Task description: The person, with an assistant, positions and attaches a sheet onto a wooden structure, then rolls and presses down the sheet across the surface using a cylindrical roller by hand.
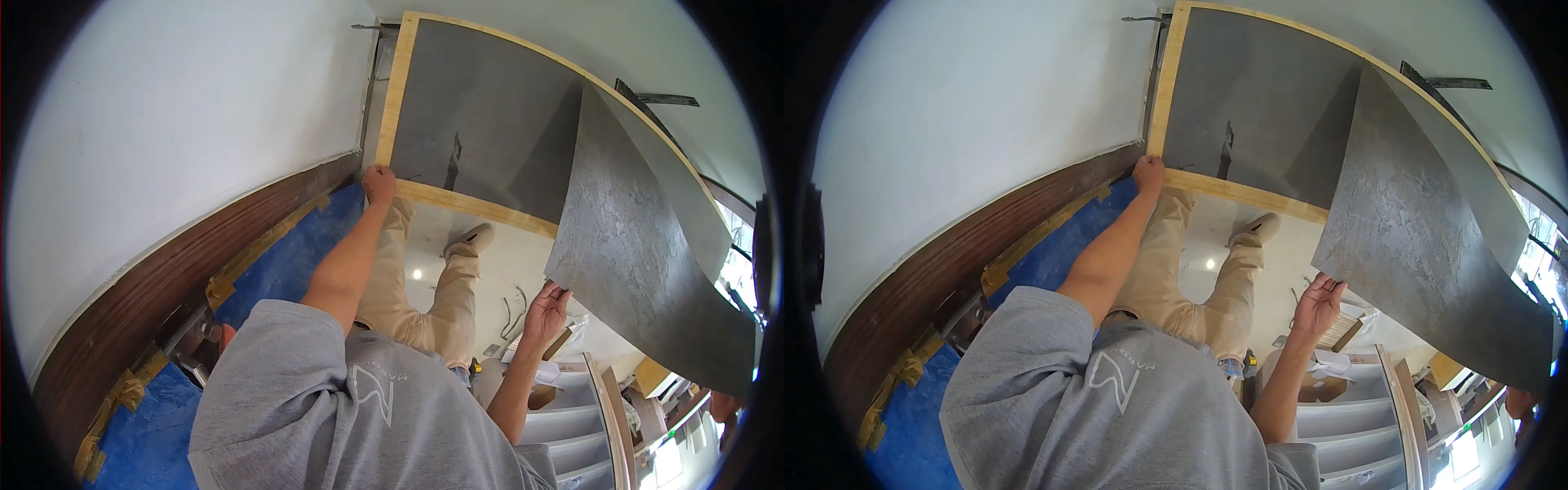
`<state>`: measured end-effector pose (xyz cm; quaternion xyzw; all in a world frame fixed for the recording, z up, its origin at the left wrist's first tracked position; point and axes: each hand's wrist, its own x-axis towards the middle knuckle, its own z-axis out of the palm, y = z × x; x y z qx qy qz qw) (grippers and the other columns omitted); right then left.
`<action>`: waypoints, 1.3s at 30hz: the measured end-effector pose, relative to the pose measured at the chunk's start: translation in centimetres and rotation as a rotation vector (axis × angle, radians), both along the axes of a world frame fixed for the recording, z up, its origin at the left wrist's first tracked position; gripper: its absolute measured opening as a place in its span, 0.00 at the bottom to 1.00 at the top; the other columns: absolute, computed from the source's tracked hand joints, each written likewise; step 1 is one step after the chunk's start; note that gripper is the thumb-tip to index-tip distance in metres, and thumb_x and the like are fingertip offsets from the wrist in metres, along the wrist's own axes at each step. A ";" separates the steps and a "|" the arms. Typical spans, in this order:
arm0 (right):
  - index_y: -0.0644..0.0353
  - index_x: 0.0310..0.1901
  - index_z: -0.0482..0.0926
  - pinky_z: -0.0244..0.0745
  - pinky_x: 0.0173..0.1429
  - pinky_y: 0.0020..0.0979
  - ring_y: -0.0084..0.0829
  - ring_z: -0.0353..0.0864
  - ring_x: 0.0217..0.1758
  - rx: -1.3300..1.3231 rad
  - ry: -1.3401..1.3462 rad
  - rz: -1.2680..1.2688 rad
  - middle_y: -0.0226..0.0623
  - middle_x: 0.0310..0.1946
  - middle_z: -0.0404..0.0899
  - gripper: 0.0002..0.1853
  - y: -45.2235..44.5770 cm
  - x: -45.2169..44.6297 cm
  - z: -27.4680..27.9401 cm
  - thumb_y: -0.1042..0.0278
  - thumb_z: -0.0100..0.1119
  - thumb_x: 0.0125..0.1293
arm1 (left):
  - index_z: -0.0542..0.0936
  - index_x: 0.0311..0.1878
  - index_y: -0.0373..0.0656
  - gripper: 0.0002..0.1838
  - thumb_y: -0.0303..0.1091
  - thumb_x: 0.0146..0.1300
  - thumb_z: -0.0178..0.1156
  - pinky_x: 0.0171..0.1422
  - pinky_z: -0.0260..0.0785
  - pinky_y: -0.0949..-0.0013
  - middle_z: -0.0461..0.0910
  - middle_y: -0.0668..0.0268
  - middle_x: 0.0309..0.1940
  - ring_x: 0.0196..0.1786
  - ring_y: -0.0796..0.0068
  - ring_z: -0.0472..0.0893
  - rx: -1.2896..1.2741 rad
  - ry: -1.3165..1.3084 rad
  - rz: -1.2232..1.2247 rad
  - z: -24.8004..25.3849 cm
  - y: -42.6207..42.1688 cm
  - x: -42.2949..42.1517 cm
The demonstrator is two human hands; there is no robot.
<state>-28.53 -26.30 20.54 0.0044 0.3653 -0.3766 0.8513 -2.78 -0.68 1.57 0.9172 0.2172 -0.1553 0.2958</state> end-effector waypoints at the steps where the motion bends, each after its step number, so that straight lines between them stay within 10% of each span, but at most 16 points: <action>1: 0.68 0.45 0.70 0.72 0.55 0.35 0.36 0.74 0.49 0.003 0.004 -0.010 0.45 0.44 0.75 0.11 0.0 0.2 0.2 0.72 0.45 0.66 | 0.76 0.33 0.35 0.13 0.36 0.55 0.51 0.44 0.68 0.59 0.78 0.49 0.30 0.38 0.52 0.78 -0.009 -0.003 0.000 0.0 0.1 -0.1; 39: 0.71 0.49 0.67 0.71 0.59 0.37 0.40 0.70 0.55 0.016 -0.156 -0.035 0.50 0.50 0.71 0.13 -0.7 -0.7 -0.8 0.74 0.44 0.66 | 0.77 0.26 0.36 0.16 0.42 0.50 0.62 0.40 0.68 0.63 0.78 0.55 0.24 0.33 0.60 0.79 -0.129 0.168 -0.056 0.1 0.4 0.8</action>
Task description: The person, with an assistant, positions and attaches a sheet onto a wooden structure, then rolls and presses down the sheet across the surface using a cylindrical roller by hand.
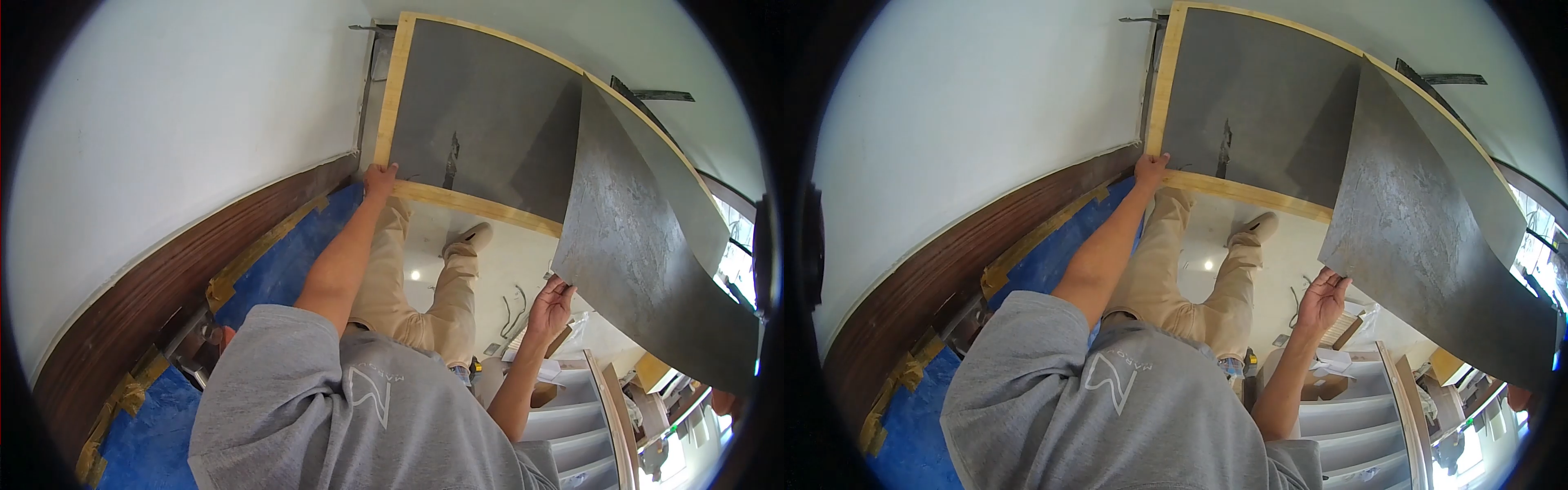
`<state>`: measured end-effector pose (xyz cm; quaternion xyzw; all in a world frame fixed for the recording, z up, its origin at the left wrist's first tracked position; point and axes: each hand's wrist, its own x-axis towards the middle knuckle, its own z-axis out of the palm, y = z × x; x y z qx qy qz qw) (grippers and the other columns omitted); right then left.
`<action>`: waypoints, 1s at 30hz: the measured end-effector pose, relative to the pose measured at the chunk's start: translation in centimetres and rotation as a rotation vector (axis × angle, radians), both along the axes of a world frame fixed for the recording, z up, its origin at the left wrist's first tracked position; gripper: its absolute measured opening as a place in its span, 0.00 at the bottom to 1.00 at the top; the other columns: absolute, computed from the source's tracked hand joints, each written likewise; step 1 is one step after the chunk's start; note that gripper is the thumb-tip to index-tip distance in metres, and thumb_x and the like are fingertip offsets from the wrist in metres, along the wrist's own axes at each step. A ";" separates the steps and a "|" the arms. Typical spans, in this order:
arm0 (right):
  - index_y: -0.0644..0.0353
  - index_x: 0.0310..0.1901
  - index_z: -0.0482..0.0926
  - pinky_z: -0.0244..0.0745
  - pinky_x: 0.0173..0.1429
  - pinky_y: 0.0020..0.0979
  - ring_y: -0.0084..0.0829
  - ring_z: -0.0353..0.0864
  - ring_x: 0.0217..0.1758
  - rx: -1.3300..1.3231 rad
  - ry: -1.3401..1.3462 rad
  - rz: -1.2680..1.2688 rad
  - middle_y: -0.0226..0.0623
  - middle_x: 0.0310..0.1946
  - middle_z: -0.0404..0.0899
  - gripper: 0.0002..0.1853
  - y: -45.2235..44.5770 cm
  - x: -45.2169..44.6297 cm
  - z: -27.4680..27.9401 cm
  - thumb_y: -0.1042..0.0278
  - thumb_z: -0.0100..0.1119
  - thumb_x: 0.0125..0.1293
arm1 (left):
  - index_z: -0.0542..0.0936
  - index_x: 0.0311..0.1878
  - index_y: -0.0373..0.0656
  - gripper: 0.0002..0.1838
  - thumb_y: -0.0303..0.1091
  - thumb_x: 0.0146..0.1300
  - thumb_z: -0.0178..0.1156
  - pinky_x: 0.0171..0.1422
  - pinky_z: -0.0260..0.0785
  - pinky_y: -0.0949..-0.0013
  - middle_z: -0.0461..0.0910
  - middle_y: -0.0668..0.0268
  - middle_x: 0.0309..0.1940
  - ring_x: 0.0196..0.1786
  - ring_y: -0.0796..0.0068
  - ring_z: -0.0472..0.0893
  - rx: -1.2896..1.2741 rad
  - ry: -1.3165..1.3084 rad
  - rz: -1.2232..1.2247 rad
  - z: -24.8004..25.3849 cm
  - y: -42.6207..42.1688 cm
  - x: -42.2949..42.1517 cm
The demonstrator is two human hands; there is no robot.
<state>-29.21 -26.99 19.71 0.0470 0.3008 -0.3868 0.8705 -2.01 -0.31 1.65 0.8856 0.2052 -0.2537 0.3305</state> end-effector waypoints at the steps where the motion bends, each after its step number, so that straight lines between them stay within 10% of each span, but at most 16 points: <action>1: 0.71 0.49 0.67 0.70 0.59 0.37 0.40 0.70 0.54 -0.008 -0.002 0.005 0.50 0.50 0.71 0.13 0.0 0.1 0.2 0.74 0.44 0.66 | 0.77 0.26 0.37 0.16 0.42 0.49 0.63 0.40 0.68 0.63 0.78 0.56 0.24 0.33 0.60 0.79 0.000 -0.005 0.030 0.2 -0.1 -0.1; 11: 0.70 0.50 0.67 0.71 0.58 0.36 0.39 0.71 0.54 -0.020 -0.011 0.007 0.48 0.50 0.72 0.13 -0.1 -0.9 -0.1 0.75 0.45 0.65 | 0.76 0.27 0.37 0.07 0.29 0.52 0.63 0.26 0.69 0.78 0.76 0.67 0.23 0.21 0.81 0.75 -0.448 0.125 0.107 0.9 1.5 0.8; 23: 0.71 0.48 0.68 0.71 0.59 0.37 0.38 0.71 0.54 -0.089 0.012 0.030 0.49 0.49 0.73 0.12 0.1 -0.9 0.4 0.73 0.41 0.67 | 0.74 0.43 0.34 0.14 0.34 0.58 0.59 0.42 0.73 0.70 0.76 0.66 0.34 0.34 0.74 0.77 -0.774 0.592 0.259 4.8 0.2 4.7; 30: 0.69 0.42 0.72 0.71 0.58 0.36 0.34 0.75 0.50 -0.106 0.124 0.033 0.45 0.43 0.76 0.10 0.2 -0.7 0.8 0.72 0.44 0.66 | 0.78 0.42 0.35 0.16 0.39 0.58 0.60 0.44 0.70 0.71 0.79 0.65 0.33 0.36 0.73 0.77 -0.605 0.444 -0.229 8.6 -1.4 6.7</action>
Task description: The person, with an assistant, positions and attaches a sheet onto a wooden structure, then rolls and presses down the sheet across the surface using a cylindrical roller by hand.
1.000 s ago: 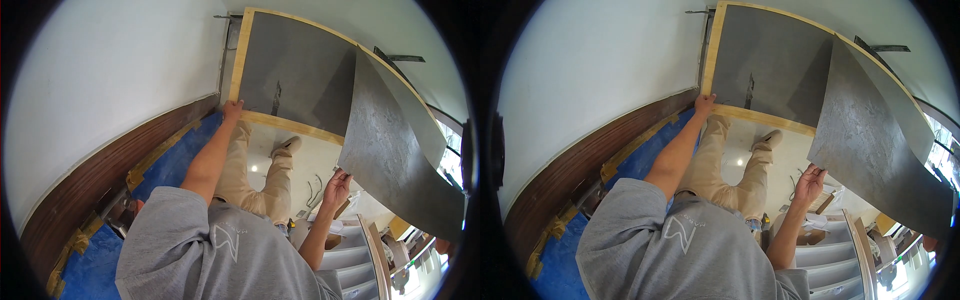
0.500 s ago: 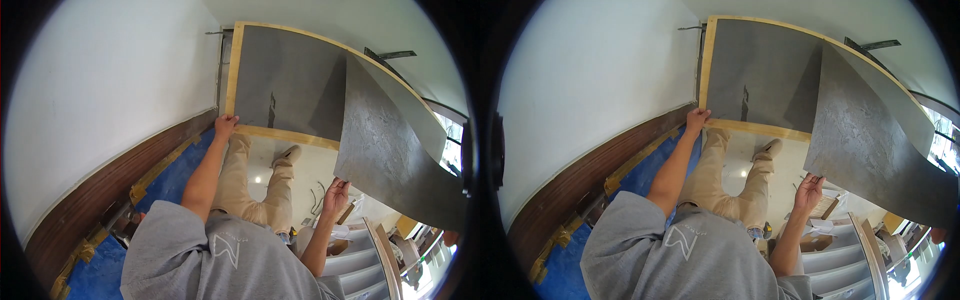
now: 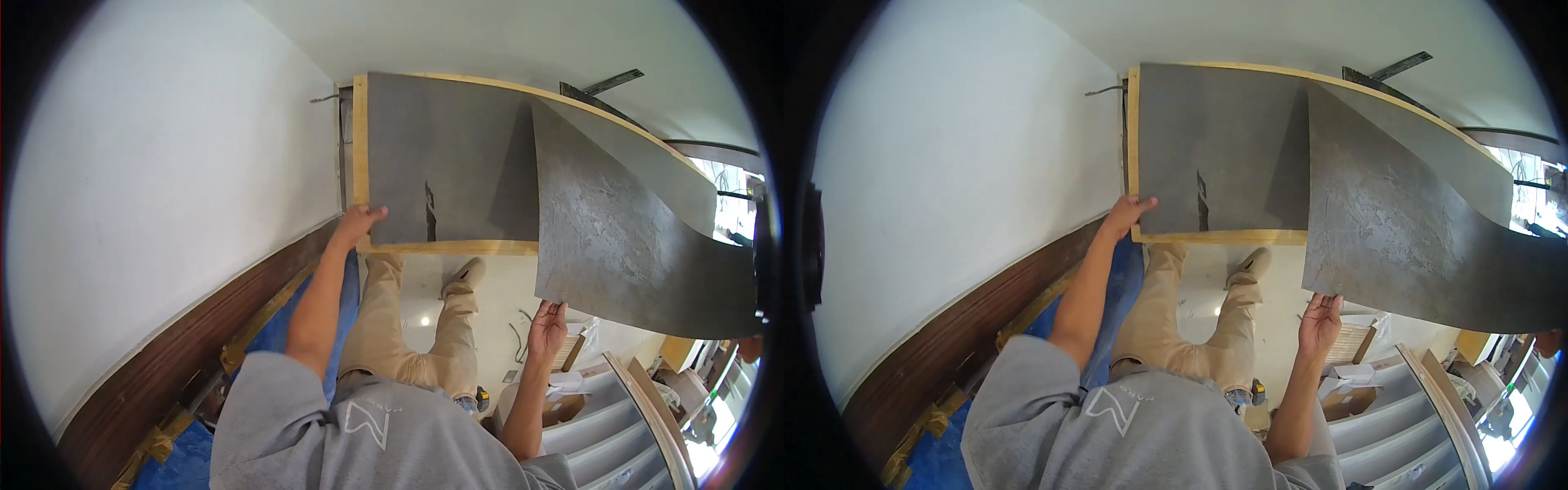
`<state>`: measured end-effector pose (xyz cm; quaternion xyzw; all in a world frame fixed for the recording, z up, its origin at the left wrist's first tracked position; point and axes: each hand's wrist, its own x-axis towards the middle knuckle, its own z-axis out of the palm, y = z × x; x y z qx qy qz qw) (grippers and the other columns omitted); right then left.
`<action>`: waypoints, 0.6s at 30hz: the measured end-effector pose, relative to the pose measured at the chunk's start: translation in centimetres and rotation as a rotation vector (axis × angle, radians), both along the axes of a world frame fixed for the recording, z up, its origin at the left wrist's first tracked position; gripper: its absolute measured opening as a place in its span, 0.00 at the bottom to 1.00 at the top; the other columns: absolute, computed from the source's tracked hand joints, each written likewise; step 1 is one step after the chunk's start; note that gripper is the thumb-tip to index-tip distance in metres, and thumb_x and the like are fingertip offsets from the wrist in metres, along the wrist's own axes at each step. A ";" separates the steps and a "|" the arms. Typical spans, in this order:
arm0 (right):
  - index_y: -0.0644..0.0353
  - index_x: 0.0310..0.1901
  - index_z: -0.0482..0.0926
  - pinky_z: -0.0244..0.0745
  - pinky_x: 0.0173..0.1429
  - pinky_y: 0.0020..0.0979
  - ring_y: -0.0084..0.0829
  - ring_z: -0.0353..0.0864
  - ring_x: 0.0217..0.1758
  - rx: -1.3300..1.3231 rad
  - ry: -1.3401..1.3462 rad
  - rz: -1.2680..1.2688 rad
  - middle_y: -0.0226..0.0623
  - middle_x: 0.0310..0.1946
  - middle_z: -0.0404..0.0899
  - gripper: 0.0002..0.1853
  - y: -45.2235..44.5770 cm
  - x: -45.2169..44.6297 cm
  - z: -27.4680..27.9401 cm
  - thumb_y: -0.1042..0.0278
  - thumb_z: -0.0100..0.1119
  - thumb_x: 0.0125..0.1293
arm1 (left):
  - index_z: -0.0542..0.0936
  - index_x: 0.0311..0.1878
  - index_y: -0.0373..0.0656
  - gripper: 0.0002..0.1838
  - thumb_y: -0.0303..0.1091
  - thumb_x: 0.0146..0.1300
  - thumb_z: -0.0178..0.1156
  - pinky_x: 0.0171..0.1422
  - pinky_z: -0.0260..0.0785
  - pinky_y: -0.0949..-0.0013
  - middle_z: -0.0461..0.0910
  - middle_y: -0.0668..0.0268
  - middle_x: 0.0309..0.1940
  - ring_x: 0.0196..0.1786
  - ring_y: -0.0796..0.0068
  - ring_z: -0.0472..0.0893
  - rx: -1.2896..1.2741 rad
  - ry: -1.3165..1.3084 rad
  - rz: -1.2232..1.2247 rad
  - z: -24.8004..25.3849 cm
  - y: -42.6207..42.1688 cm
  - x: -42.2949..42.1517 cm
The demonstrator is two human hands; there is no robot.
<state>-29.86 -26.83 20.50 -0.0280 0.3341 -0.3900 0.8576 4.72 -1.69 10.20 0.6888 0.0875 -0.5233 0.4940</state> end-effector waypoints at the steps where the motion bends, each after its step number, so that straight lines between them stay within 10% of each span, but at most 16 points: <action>1: 0.69 0.42 0.72 0.72 0.58 0.36 0.33 0.75 0.49 0.015 0.079 -0.039 0.44 0.42 0.77 0.09 -0.2 1.0 0.5 0.72 0.45 0.66 | 0.78 0.41 0.34 0.16 0.39 0.58 0.60 0.43 0.69 0.71 0.80 0.65 0.32 0.35 0.74 0.77 0.048 -0.088 -0.072 2.9 -0.6 -0.5; 10: 0.65 0.40 0.73 0.73 0.54 0.31 0.28 0.76 0.45 -0.026 0.266 -0.167 0.37 0.38 0.77 0.06 -2.7 0.8 4.7 0.75 0.47 0.65 | 0.75 0.45 0.32 0.15 0.32 0.59 0.58 0.46 0.65 0.74 0.78 0.66 0.37 0.38 0.76 0.74 -0.249 -0.245 0.223 7.3 -5.0 -2.0; 16: 0.72 0.42 0.68 0.76 0.53 0.29 0.34 0.76 0.45 -0.192 0.198 -0.245 0.45 0.41 0.74 0.07 -7.1 -0.1 14.8 0.77 0.45 0.65 | 0.73 0.46 0.30 0.17 0.34 0.60 0.58 0.48 0.67 0.72 0.76 0.61 0.41 0.38 0.74 0.75 0.037 -0.560 0.032 25.1 -7.7 -1.4; 18: 0.74 0.43 0.67 0.78 0.52 0.28 0.37 0.76 0.46 -0.243 0.133 -0.249 0.48 0.42 0.74 0.08 -7.9 -0.5 17.4 0.78 0.44 0.65 | 0.72 0.48 0.31 0.19 0.36 0.60 0.58 0.51 0.67 0.69 0.76 0.60 0.43 0.41 0.71 0.75 -0.379 -0.311 0.199 23.3 -3.6 -0.4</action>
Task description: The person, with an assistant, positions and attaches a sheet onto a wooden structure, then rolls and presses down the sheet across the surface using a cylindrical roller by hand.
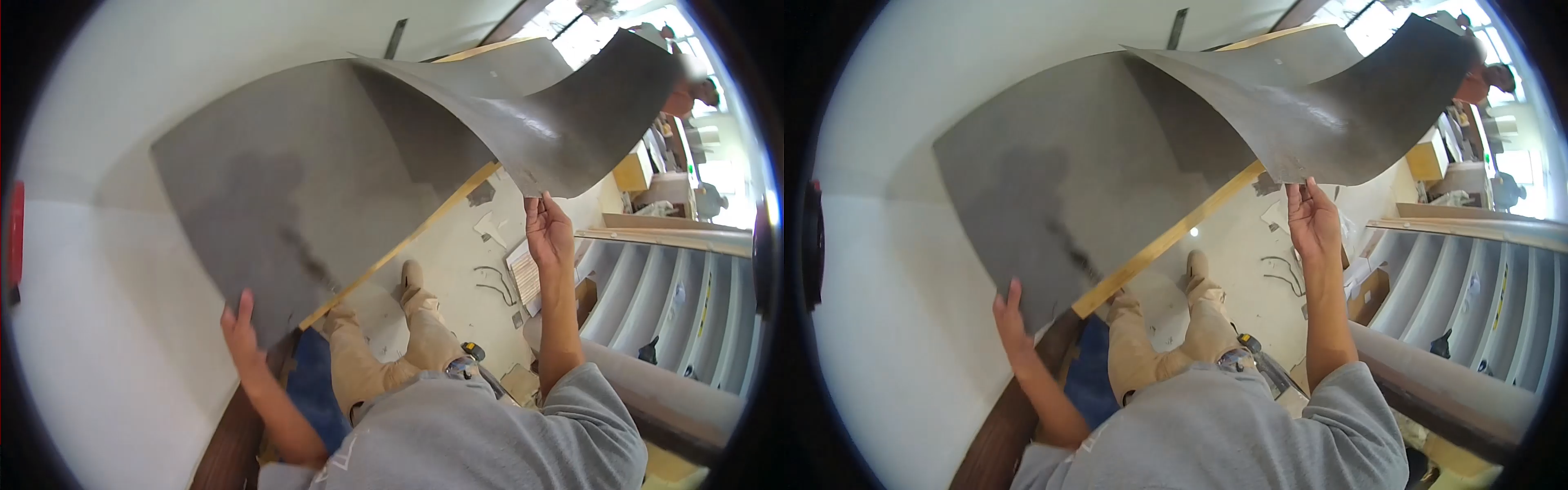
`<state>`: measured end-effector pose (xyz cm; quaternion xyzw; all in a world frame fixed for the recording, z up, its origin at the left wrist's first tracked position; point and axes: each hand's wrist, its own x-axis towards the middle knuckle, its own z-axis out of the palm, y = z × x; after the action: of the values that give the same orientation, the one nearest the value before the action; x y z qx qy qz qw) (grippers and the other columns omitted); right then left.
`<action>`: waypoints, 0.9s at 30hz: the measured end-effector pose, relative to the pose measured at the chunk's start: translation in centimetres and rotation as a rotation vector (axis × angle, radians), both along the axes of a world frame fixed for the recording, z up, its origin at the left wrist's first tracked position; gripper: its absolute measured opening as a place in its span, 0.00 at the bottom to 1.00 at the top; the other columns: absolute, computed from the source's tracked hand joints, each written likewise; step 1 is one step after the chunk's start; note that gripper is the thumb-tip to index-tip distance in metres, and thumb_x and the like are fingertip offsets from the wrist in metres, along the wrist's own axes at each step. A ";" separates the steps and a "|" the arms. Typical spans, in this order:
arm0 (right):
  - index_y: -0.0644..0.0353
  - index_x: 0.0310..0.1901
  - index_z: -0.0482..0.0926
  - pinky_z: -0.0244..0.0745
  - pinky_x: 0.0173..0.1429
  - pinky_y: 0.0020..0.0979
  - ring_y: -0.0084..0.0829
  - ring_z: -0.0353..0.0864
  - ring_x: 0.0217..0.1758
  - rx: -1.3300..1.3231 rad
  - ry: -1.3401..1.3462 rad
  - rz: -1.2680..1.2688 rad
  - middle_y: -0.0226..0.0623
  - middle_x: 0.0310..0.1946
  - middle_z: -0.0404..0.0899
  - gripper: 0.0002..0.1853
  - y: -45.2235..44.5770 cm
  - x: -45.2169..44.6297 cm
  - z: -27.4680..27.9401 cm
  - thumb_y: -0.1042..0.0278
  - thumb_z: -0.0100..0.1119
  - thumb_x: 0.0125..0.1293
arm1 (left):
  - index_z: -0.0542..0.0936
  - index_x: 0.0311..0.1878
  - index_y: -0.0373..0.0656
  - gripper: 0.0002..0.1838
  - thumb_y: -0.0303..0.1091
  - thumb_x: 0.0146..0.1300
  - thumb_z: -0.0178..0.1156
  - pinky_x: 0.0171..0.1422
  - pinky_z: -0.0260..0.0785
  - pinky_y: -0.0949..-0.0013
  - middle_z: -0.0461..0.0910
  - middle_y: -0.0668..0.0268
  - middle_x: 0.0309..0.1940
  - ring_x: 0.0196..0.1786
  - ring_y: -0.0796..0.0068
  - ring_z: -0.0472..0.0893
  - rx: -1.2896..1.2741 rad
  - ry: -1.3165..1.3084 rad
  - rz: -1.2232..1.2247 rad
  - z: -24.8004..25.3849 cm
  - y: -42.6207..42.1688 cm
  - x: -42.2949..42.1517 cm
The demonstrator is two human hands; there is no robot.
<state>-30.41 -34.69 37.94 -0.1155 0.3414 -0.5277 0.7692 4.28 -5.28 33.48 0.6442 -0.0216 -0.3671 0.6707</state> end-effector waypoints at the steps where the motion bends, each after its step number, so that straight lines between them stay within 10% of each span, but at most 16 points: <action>1: 0.75 0.42 0.67 0.78 0.52 0.27 0.38 0.76 0.45 -0.012 -0.003 -0.004 0.49 0.42 0.74 0.08 0.0 0.7 1.0 0.79 0.44 0.64 | 0.70 0.51 0.30 0.21 0.36 0.60 0.58 0.53 0.66 0.68 0.74 0.59 0.46 0.45 0.69 0.74 0.114 -0.011 0.007 -2.8 2.0 0.7; 8: 0.69 0.38 0.68 0.77 0.52 0.32 0.34 0.76 0.43 0.062 0.119 -0.022 0.42 0.36 0.74 0.04 1.5 3.6 -2.2 0.78 0.47 0.63 | 0.63 0.57 0.31 0.25 0.33 0.61 0.56 0.60 0.59 0.66 0.68 0.57 0.54 0.54 0.64 0.69 0.471 0.129 -0.015 -26.5 7.5 1.5; 27: 0.65 0.33 0.65 0.79 0.49 0.35 0.33 0.76 0.36 0.121 0.253 0.109 0.38 0.31 0.71 0.04 5.0 7.6 -5.5 0.77 0.49 0.63 | 0.64 0.58 0.31 0.24 0.33 0.62 0.55 0.58 0.62 0.65 0.70 0.56 0.53 0.52 0.62 0.71 0.491 0.169 -0.048 -30.6 9.5 0.9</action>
<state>-22.85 -29.66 32.43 -0.1529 0.4601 -0.4446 0.7531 5.20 4.27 2.93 0.7539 0.1092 -0.4297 0.4848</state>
